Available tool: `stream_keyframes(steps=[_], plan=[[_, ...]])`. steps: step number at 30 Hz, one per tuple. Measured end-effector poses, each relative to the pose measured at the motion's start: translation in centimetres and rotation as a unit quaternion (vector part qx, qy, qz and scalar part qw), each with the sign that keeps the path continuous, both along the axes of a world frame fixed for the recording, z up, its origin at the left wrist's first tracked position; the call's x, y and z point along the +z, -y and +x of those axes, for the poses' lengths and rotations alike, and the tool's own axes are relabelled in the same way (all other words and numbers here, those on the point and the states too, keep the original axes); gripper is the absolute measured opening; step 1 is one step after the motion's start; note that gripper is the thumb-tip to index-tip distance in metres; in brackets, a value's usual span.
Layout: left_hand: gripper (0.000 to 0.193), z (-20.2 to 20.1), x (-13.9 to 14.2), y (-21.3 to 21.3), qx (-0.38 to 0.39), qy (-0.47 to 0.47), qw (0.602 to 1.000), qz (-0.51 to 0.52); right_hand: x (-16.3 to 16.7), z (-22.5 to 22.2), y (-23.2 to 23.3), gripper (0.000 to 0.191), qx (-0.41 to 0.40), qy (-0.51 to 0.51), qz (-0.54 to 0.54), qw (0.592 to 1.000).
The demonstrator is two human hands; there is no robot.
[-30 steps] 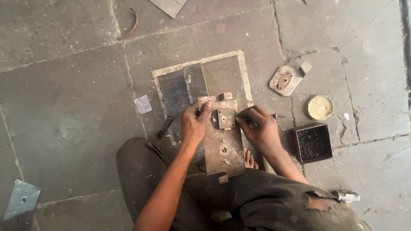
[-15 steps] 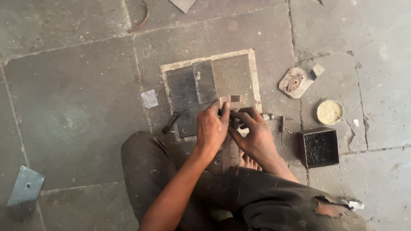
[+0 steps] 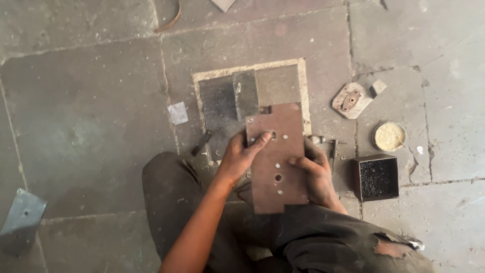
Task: The person holds metal plates on a stone floor and uses a hammer to drive metal pins into holes, assembling the metal components while working alongside another person.
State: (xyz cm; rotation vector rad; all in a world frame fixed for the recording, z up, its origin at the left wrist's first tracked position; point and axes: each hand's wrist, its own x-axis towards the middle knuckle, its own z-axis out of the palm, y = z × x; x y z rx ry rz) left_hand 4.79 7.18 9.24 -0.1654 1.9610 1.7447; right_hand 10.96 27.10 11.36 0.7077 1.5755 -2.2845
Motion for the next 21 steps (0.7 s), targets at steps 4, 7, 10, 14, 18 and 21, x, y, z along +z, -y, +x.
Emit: stream_keyframes(steps=[4,7,10,14,18,21], plan=[[0.061,0.8,-2.5,2.6,0.088,0.121,0.989,0.006,-2.0,1.4,0.2,0.059,0.054,-0.057,0.262,0.962],[0.057,-1.1,-3.8,7.3,0.169,0.122,0.975,-0.081,-4.4,3.3,-1.2,0.060,0.077,-0.046,0.530,0.843],[0.051,-3.6,-5.5,11.1,0.210,0.037,0.977,0.004,-7.5,6.5,-1.5,0.060,0.169,0.067,0.638,0.749],[0.045,-7.4,-8.1,11.3,0.192,0.011,0.981,0.025,-9.5,8.2,-1.4,0.060,0.201,0.002,0.647,0.736],[0.042,-10.5,-9.5,10.0,0.159,0.024,0.987,-0.008,-6.6,5.4,-1.1,0.054,0.139,0.077,0.523,0.838],[0.041,-11.7,-9.9,9.8,0.135,0.035,0.990,-0.030,-3.0,1.4,0.1,0.061,0.177,-0.063,0.588,0.787]])
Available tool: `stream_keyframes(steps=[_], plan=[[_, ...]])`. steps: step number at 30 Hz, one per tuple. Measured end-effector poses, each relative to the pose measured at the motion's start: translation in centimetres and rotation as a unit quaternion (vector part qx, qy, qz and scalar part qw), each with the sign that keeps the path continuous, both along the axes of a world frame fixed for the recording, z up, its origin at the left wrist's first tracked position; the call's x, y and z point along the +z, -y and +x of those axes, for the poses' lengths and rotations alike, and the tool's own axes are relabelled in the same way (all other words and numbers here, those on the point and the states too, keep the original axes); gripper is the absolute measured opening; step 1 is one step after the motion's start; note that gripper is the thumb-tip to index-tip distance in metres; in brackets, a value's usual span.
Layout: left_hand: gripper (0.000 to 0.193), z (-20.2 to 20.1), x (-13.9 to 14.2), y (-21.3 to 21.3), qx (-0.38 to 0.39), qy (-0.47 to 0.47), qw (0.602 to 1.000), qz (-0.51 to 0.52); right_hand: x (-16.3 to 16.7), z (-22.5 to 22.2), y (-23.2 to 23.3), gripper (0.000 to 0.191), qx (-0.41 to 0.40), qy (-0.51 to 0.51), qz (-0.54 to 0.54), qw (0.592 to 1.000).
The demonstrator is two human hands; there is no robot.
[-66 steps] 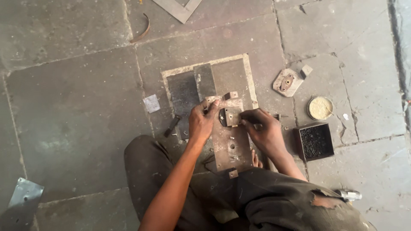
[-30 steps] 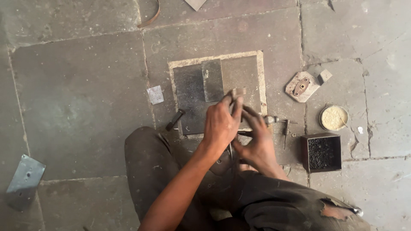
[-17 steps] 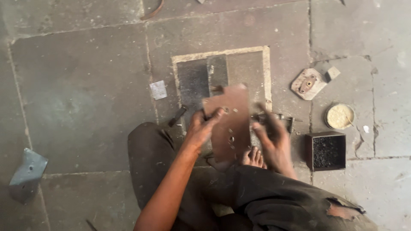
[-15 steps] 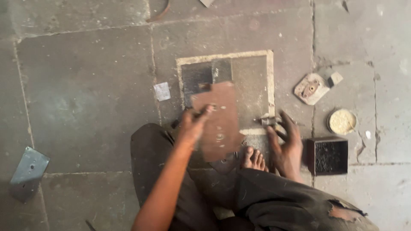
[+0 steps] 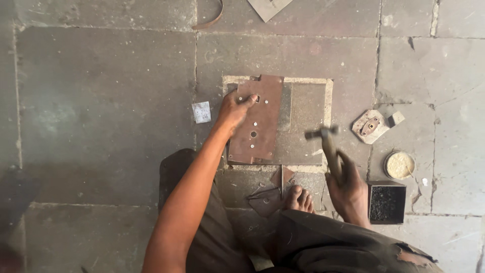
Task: The person holds metal plates on a stone floor and uses a hammer to drive metal pins into holes, assembling the metal components while working alongside another person.
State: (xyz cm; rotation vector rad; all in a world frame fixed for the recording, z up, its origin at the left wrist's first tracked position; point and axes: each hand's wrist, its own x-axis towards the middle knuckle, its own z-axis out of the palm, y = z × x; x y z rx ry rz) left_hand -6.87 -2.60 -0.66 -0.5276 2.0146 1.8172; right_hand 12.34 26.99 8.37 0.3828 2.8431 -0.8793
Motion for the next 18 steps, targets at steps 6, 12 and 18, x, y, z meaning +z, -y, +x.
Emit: stream_keyframes(steps=[6,12,18], plan=[[0.042,0.2,-0.1,0.1,0.011,-0.008,1.000,-0.004,4.4,-8.2,5.3,0.068,0.194,-0.129,0.008,0.972],[0.042,-0.2,0.7,0.3,0.003,0.013,1.000,-0.025,6.6,-10.9,8.3,0.060,0.240,-0.009,0.118,0.963],[0.039,0.2,0.3,0.3,0.000,-0.035,0.999,-0.037,7.0,-10.9,7.9,0.054,0.268,-0.042,0.184,0.945]])
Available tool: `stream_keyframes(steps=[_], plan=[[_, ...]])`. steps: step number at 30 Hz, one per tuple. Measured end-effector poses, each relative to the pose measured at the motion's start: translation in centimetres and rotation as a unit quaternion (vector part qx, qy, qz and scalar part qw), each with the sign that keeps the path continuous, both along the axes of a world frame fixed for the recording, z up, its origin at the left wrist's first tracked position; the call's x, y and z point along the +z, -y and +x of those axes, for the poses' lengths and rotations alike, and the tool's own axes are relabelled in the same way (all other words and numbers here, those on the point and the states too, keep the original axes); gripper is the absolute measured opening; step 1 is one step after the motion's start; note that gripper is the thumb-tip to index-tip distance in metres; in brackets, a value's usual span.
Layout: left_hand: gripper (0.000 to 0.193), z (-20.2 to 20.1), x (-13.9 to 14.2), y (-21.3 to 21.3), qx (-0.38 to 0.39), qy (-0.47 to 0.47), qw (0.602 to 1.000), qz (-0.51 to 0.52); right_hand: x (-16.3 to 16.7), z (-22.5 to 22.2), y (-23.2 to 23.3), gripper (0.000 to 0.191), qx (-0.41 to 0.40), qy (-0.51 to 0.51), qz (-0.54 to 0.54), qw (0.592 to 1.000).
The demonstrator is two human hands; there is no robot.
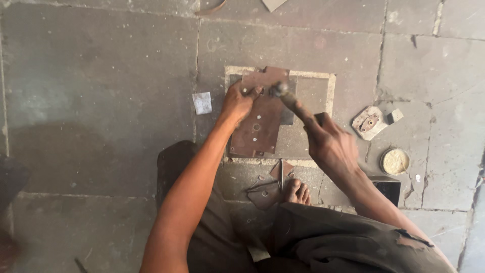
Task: The person holds metal plates on a stone floor and uses a hammer to drive metal pins into holes, assembling the metal components while working alongside another person.
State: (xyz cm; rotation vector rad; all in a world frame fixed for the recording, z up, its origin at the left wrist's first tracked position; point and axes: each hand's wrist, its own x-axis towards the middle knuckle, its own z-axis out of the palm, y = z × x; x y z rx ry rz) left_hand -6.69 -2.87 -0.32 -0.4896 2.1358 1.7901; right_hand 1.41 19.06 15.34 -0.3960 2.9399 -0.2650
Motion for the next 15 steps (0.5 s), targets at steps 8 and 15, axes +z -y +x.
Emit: stream_keyframes(steps=[8,15], plan=[[0.039,-0.2,-0.3,0.0,0.006,0.032,0.999,0.019,0.1,0.4,-0.3,0.060,0.016,-0.028,-0.101,0.994],[0.046,0.2,-0.5,-0.4,-0.007,0.024,1.000,-0.002,-3.7,4.3,-3.0,0.067,-0.109,-0.054,-0.203,0.972]])
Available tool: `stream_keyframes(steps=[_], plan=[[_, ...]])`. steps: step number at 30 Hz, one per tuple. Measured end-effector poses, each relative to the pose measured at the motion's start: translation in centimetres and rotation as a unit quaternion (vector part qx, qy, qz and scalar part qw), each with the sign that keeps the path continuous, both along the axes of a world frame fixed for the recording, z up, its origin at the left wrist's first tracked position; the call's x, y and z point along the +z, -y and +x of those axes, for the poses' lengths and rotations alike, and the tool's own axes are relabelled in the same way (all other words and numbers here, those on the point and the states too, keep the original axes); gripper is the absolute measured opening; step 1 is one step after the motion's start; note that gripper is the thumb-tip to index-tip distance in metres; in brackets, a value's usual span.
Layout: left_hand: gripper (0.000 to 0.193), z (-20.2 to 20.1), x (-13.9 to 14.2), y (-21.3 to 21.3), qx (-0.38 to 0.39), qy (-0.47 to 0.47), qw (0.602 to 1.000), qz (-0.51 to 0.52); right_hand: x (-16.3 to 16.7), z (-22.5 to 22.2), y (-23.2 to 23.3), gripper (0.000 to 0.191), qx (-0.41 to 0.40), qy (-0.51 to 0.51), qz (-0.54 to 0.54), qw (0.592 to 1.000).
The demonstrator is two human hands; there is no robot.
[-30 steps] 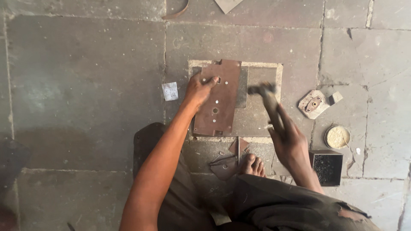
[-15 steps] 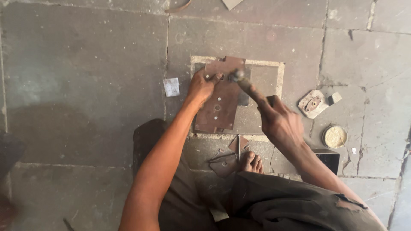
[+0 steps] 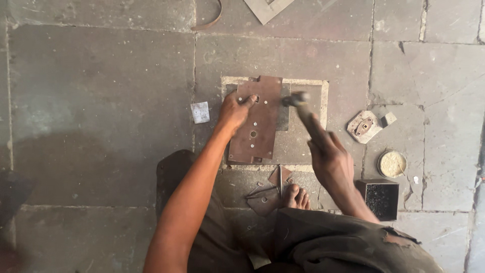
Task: The person holds metal plates on a stone floor and uses a hammer to drive metal pins into holes, assembling the metal components while working alongside another person.
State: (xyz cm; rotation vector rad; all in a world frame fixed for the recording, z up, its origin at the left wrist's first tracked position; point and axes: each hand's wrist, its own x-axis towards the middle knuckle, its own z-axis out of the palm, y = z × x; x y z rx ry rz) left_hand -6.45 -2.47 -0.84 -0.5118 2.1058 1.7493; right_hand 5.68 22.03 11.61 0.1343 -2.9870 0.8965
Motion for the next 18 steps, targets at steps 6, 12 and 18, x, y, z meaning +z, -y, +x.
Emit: stream_keyframes(steps=[6,12,18], plan=[[0.059,1.4,4.4,1.8,-0.014,0.054,0.998,0.029,-4.4,6.9,-3.9,0.080,-0.321,0.291,-0.243,0.868],[0.092,8.6,10.0,-1.5,-0.022,0.191,0.951,0.243,-1.4,5.1,-4.0,0.045,-0.095,-0.031,-0.117,0.988],[0.078,12.0,11.2,-6.3,0.009,0.183,0.855,0.485,4.1,0.7,-2.0,0.025,0.106,0.010,-0.353,0.930]])
